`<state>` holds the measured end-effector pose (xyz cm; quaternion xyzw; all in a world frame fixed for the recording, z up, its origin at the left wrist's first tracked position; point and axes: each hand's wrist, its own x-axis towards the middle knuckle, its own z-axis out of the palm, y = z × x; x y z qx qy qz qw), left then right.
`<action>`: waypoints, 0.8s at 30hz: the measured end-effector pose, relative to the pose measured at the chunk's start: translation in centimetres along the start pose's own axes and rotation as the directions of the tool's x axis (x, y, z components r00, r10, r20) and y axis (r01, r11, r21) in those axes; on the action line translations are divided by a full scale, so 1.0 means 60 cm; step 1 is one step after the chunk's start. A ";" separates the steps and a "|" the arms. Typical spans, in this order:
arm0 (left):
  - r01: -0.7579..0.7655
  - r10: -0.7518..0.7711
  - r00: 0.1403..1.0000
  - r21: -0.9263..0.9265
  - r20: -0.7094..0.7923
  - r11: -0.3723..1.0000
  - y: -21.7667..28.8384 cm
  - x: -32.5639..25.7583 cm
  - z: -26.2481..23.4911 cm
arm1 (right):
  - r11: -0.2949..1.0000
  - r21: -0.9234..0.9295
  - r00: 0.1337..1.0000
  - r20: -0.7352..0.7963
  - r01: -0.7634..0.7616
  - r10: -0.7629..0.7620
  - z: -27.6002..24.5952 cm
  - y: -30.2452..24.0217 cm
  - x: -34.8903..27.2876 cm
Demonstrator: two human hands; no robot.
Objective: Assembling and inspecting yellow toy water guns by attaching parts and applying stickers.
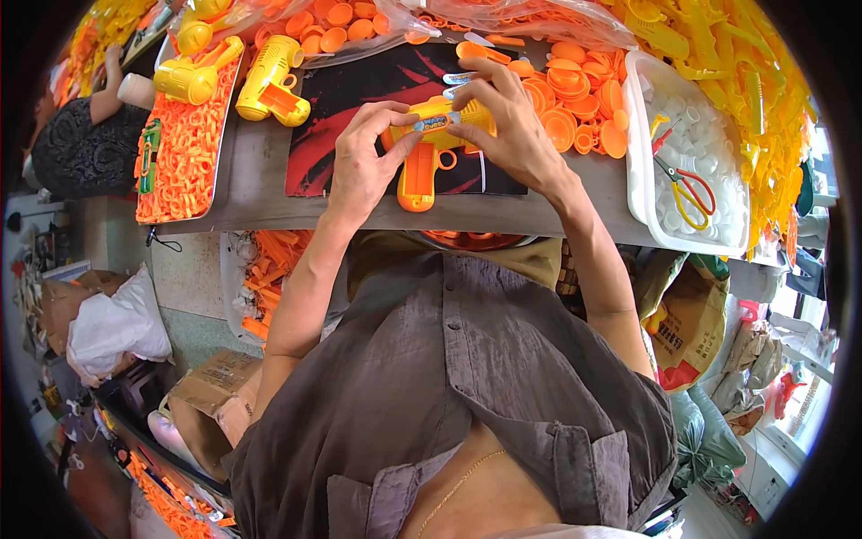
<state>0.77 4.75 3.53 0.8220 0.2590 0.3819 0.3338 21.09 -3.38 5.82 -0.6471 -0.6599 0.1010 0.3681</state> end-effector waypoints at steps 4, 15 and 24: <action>0.076 -0.083 0.995 -0.126 -0.052 0.989 -0.015 -0.013 0.011 | 0.942 -0.130 0.950 0.086 0.308 -0.299 -0.004 -0.009 -0.011; 0.127 -0.141 0.989 -0.201 -0.054 0.971 -0.008 -0.017 0.015 | 0.949 0.254 0.950 0.292 -0.187 0.109 -0.009 0.011 0.036; 0.148 -0.154 0.988 -0.206 -0.012 0.967 -0.007 -0.017 0.013 | 0.921 0.249 0.819 0.562 -0.300 0.115 -0.008 0.017 0.079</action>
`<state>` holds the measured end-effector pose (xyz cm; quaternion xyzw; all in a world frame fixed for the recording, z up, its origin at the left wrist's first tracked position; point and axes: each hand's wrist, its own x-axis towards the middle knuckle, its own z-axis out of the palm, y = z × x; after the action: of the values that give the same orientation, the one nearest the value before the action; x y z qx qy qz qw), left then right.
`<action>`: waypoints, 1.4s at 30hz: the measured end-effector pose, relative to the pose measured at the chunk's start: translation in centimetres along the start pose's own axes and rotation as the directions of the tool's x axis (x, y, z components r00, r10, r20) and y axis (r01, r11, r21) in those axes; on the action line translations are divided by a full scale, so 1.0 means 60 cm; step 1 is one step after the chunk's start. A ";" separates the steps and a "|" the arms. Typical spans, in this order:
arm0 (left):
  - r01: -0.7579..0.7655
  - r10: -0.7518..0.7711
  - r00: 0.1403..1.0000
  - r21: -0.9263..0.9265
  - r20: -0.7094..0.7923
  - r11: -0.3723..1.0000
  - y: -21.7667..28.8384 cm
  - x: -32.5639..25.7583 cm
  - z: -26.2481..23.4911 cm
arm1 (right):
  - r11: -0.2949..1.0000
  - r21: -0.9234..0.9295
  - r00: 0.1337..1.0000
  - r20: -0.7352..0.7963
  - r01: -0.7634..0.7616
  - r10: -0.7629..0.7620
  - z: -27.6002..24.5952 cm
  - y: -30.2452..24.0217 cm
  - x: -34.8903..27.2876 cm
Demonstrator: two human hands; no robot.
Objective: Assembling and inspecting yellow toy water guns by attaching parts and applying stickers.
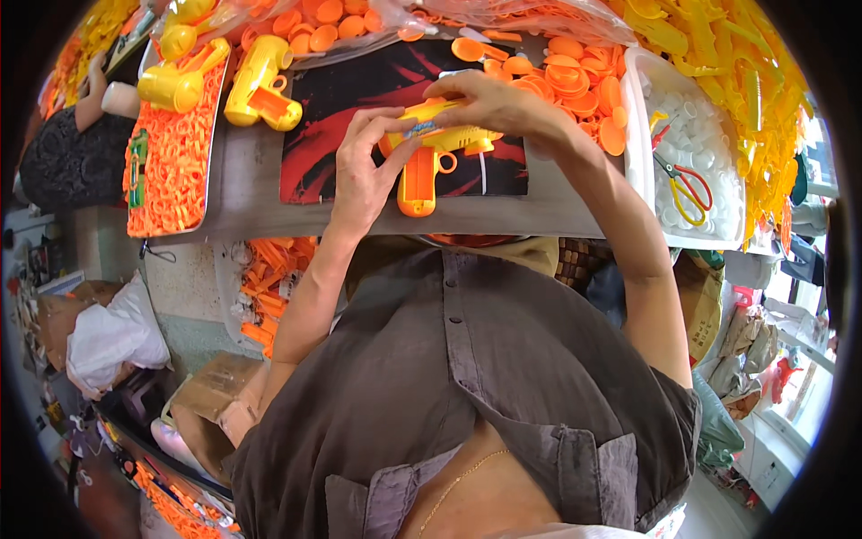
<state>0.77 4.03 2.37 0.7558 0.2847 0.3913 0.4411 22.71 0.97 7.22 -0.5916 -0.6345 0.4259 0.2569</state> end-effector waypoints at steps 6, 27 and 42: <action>0.035 -0.036 0.999 -0.024 -0.011 0.999 -0.001 -0.004 -0.005 | 0.750 -0.626 0.943 -0.066 0.215 -0.325 0.045 0.019 -0.031; -0.218 0.082 0.968 0.629 0.238 0.746 0.023 0.004 -0.028 | 0.783 -0.398 0.633 -0.774 -0.478 -0.007 -0.135 0.146 0.068; -0.220 0.105 0.970 0.620 0.217 0.753 0.016 0.003 -0.026 | 0.789 -0.119 0.517 -0.811 -0.603 0.274 -0.137 0.122 0.103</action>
<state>-0.35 4.43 3.77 0.9128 0.2954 0.2425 0.1437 32.35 8.44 4.09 -0.8945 -0.3621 0.0554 0.2563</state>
